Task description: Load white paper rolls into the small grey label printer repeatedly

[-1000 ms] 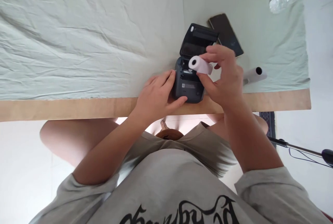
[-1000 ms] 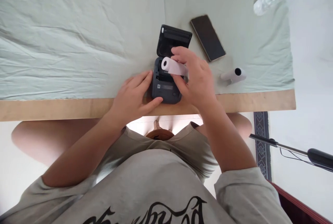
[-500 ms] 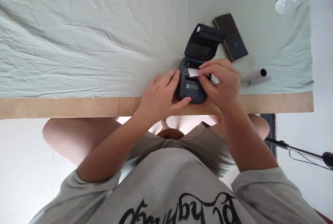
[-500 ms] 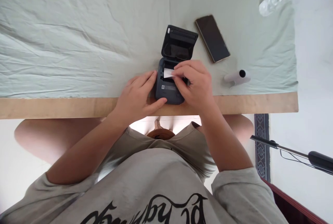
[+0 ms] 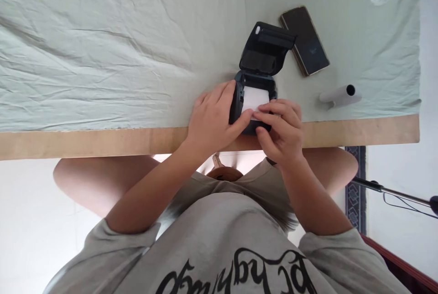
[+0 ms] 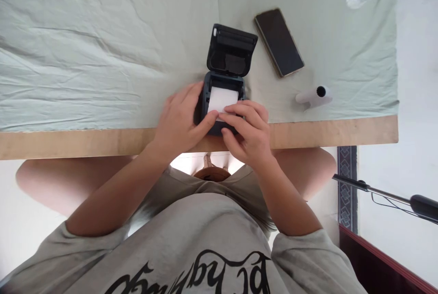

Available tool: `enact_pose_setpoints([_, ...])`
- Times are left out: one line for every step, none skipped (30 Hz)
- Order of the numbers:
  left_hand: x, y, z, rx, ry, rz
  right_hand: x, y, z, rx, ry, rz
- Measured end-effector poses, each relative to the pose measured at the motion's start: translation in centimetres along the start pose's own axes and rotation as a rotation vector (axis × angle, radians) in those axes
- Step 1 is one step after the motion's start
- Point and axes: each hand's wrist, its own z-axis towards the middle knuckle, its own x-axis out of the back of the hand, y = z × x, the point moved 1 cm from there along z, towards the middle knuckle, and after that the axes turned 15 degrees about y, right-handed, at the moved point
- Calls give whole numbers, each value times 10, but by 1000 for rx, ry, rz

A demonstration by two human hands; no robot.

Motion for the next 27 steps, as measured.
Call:
enact_pose_setpoints([-1,0,-1,-3,-2,22,2,3,2,-12,23,0])
enact_pose_setpoints([-2,0,-1,-8,-6,40,4,7,6,-34,49,-12])
enact_pose_setpoints([-3,-1,-2,-15,-13,52,5,12,10,-67,71,-31])
enact_pose_setpoints([-3,-1,-3,-22,-21,60,5,19,16,-111,79,-52])
enact_pose_setpoints([-2,-2,-3,-30,-26,65,3,27,22,-161,70,-67])
enact_pose_setpoints([-2,-2,-3,-37,-29,69,1,35,28,-212,48,-67])
enact_pose_setpoints([-2,-3,-3,-43,-29,71,-2,43,34,-260,19,-49])
enact_pose_setpoints([-2,-3,-3,-48,-27,71,-6,51,39,-303,-16,-16])
enact_pose_setpoints([-2,-3,-3,-52,-25,70,-10,57,43,-334,-50,25])
enact_pose_setpoints([-2,-4,-3,-54,-23,70,-13,63,45,-351,-71,70])
enact_pose_setpoints([-1,-4,-3,-54,-23,71,-15,66,46,-355,-72,114])
enact_pose_setpoints([-1,-3,-3,-54,-26,72,-16,67,45,-351,-50,149])
enact_pose_setpoints([-1,-3,-3,-52,-32,74,-15,67,42,-346,-5,169])
enact_pose_setpoints([-1,-2,-3,-49,-39,77,-14,65,37,-346,53,171])
enact_pose_setpoints([-1,-2,-3,-44,-46,79,-11,62,32,-359,107,161])
enact_pose_setpoints([0,-1,-3,-40,-52,82,-9,59,26,-385,142,148])
enact_pose_setpoints([0,-1,-2,-38,-58,83,-7,55,21,-414,156,141])
enact_pose_setpoints([0,-1,-2,-36,-62,84,-5,52,18,-442,149,144])
enact_pose_setpoints([-1,-1,-2,-36,-64,83,-5,50,15,-462,130,160])
enact_pose_setpoints([0,-1,-2,-38,-62,77,-6,48,14,-478,103,182])
enact_pose_setpoints([0,-1,-2,-38,-56,66,-7,47,14,-492,74,203])
enact_pose_setpoints([0,-1,-2,-35,-49,48,-9,48,15,-504,41,220])
enact_pose_setpoints([1,-2,-3,-31,-41,27,-12,49,16,-518,5,232])
enact_pose_setpoints([1,-2,-3,-28,-36,3,-14,50,18,-532,-30,241])
enact_pose_setpoints([2,-2,-2,-31,-34,-18,-16,52,19,-544,-61,249])
enact_pose_setpoints([3,-1,-2,-41,-35,-31,-17,53,20,-552,-87,258])
enact_pose_setpoints([3,-1,-2,-56,-39,-34,-19,55,20,-556,-100,266])
